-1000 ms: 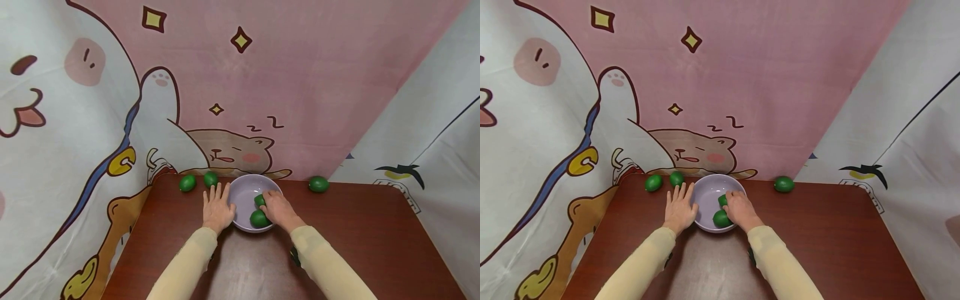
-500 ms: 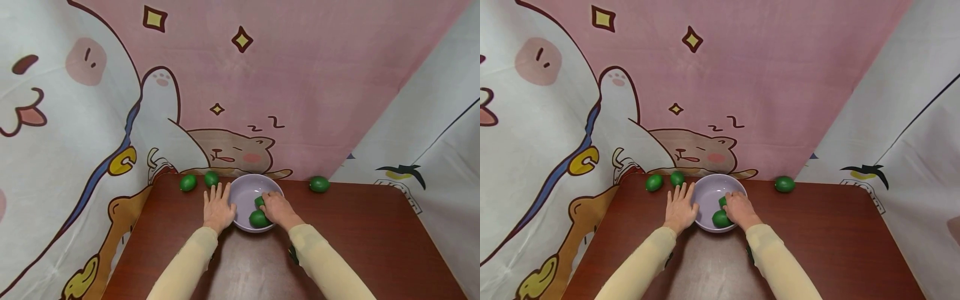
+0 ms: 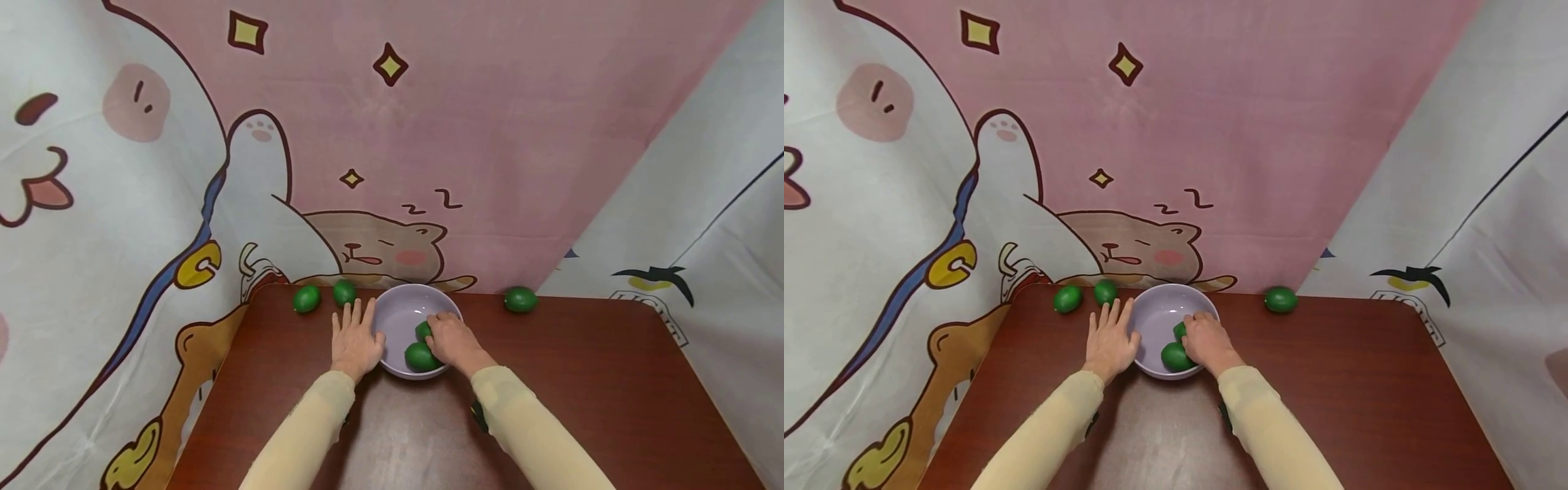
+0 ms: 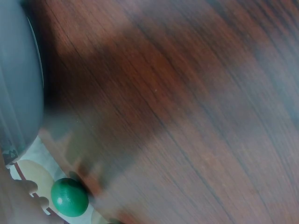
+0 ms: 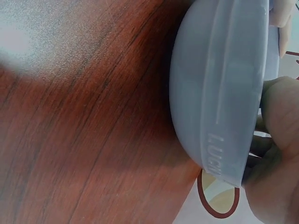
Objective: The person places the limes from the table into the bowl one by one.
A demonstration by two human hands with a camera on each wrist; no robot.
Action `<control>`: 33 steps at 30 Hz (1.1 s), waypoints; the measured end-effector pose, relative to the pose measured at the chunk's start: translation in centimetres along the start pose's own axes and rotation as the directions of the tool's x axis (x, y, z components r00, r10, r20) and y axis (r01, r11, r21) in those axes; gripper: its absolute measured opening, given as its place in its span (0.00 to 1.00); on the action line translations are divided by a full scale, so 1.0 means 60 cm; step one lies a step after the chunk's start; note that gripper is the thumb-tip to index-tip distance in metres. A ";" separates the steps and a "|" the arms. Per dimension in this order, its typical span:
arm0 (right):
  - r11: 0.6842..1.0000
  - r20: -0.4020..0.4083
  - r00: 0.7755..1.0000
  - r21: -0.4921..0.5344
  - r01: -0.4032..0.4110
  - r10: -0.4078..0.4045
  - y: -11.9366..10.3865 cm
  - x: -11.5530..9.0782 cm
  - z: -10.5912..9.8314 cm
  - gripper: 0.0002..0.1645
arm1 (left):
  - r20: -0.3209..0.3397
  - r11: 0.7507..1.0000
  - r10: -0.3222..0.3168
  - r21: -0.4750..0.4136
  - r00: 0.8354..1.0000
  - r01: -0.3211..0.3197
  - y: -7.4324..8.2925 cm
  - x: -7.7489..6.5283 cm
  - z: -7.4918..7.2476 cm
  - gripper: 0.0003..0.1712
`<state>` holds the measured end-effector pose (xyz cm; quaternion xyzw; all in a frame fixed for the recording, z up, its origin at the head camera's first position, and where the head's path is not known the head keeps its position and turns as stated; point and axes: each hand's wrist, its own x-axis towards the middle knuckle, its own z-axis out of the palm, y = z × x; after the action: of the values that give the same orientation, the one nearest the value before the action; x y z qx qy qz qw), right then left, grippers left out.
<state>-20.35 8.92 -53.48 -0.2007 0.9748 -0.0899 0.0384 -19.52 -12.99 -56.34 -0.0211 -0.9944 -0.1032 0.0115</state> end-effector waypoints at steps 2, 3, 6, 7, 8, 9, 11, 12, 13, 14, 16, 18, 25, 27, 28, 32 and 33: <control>1.000 0.004 1.000 0.000 0.000 0.000 0.001 -0.001 0.000 0.26 | 0.000 1.000 -0.001 0.002 1.000 0.001 0.000 0.000 0.000 0.40; 1.000 0.002 1.000 0.001 0.002 -0.002 0.001 -0.001 0.000 0.26 | 0.000 1.000 -0.001 0.001 1.000 0.001 0.000 0.000 0.000 0.40; 1.000 -0.011 1.000 0.015 0.009 -0.009 0.003 -0.002 0.001 0.26 | -0.002 1.000 0.000 -0.006 1.000 0.000 0.000 0.000 0.001 0.40; 1.000 -0.020 1.000 0.022 0.012 -0.012 0.004 -0.003 0.001 0.26 | -0.003 1.000 0.000 -0.009 1.000 0.000 0.001 0.000 0.001 0.40; 0.999 -0.031 0.999 0.029 0.015 -0.014 0.006 -0.003 0.002 0.26 | -0.003 1.000 -0.002 -0.010 1.000 0.002 0.001 0.000 0.001 0.40; 0.999 -0.042 0.999 0.036 0.017 -0.015 0.007 -0.004 0.003 0.25 | 0.000 1.000 -0.005 -0.011 1.000 0.005 0.001 0.000 0.001 0.40; 0.998 -0.064 0.998 0.053 0.017 -0.014 0.009 -0.006 0.003 0.25 | 0.003 1.000 -0.006 -0.012 1.000 0.006 0.001 0.001 0.001 0.40; 0.998 -0.082 0.996 0.059 0.023 -0.018 0.010 -0.007 0.003 0.24 | 0.007 1.000 -0.009 -0.013 1.000 0.009 0.001 0.001 0.001 0.40; 0.997 -0.100 0.995 0.065 0.030 -0.023 0.012 -0.008 0.003 0.23 | 0.011 1.000 -0.010 -0.012 1.000 0.010 0.001 0.001 0.001 0.40; 0.997 -0.117 0.993 0.070 0.038 -0.029 0.013 -0.008 0.003 0.23 | 0.014 1.000 -0.011 -0.012 1.000 0.011 0.001 0.001 0.001 0.41; 0.996 -0.149 0.988 0.077 0.052 -0.040 0.016 -0.010 0.001 0.22 | 0.018 1.000 -0.012 -0.014 1.000 0.012 0.001 0.001 0.001 0.41; 0.994 -0.179 0.983 0.086 0.063 -0.047 0.018 -0.011 0.001 0.21 | 0.021 1.000 -0.015 -0.016 1.000 0.015 0.001 0.000 0.000 0.41; 0.987 -0.232 0.972 0.139 0.076 -0.042 0.023 -0.018 -0.003 0.20 | 0.008 1.000 -0.009 -0.013 1.000 0.009 0.001 -0.001 -0.001 0.41; 0.986 -0.249 0.968 0.150 0.079 -0.040 0.025 -0.021 -0.005 0.20 | 0.004 1.000 -0.008 -0.010 1.000 0.008 0.001 0.000 0.000 0.41; 0.985 -0.252 0.967 0.154 0.078 -0.037 0.026 -0.023 -0.007 0.20 | 0.003 1.000 -0.007 -0.008 1.000 0.007 0.001 0.000 0.001 0.41; 0.985 -0.264 0.964 0.161 0.068 -0.024 0.030 -0.028 -0.012 0.21 | 0.000 1.000 -0.007 -0.011 1.000 0.007 0.001 0.000 0.001 0.41; 0.985 -0.264 0.964 0.161 0.066 -0.021 0.031 -0.029 -0.013 0.21 | -0.001 1.000 -0.006 -0.011 1.000 0.006 0.001 0.000 0.001 0.41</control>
<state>-19.56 11.43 -53.01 -0.2046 0.9555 -0.1984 -0.0757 -19.54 -12.90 -56.40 -0.0181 -0.9938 -0.1088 0.0118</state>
